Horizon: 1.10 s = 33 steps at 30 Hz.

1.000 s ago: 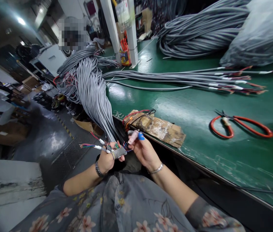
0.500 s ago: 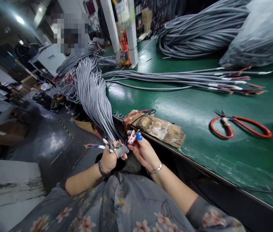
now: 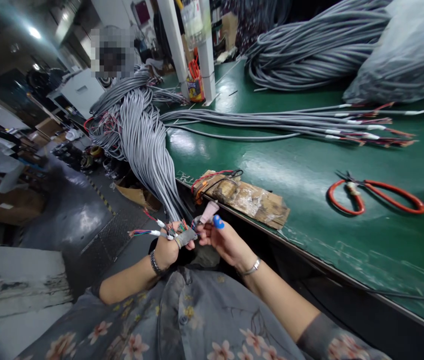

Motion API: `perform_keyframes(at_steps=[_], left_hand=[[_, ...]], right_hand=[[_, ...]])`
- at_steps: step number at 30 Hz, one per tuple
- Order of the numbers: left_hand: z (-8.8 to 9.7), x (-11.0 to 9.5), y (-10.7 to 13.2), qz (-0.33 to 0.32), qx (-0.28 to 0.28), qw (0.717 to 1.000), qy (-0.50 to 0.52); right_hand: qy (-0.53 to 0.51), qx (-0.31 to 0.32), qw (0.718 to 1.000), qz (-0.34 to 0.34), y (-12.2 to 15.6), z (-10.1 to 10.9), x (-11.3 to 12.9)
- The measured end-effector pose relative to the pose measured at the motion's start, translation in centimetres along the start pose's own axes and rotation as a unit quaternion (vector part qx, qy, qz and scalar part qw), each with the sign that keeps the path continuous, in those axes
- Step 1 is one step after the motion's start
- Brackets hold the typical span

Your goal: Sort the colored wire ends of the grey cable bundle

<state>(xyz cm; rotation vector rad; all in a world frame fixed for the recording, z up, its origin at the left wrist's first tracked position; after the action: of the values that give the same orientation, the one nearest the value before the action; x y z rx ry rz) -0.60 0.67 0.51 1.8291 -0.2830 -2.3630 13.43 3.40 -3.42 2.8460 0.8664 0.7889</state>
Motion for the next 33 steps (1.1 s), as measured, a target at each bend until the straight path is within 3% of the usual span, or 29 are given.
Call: perform_keyframes(at_steps=[7, 13, 20, 23, 29, 33], left_hand=[[0.7, 1.4, 0.1, -0.055, 0.054, 0.993, -0.095], [1.4, 2.1, -0.4, -0.142, 0.139, 0.96, -0.199], [1.0, 1.8, -0.6, -0.02, 0.067, 0.992, -0.104], [1.0, 1.8, -0.7, -0.026, 0.068, 0.992, -0.101], [1.5, 1.3, -0.4, -0.056, 0.124, 0.981, -0.139], [1.2, 1.1, -0.2, -0.046, 0.085, 0.989, -0.112]], right_hand=[[0.148, -0.033, 0.987, 0.043, 1.0, 0.0, -0.7], [0.265, 0.008, 0.962, 0.064, 1.3, 0.0, -0.2], [0.222, -0.025, 0.971, 0.089, 1.4, 1.1, -0.5], [0.207, -0.035, 0.972, 0.108, 1.2, 0.8, -0.9], [0.211, -0.034, 0.972, 0.098, 0.7, -0.2, -1.0], [0.205, -0.052, 0.972, 0.101, 0.8, -0.5, -1.0]])
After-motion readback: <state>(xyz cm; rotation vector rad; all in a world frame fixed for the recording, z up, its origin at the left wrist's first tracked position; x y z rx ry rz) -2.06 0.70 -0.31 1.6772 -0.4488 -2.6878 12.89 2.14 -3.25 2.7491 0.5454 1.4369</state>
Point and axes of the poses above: each hand's wrist, its own y-axis away from the middle knuckle, its own z-axis out of the back of the hand, x = y × z, the point moved 1 cm from there along -y, towards the middle knuckle, and after that the axes turned 12 degrees about -y, right-handed, at the moved point
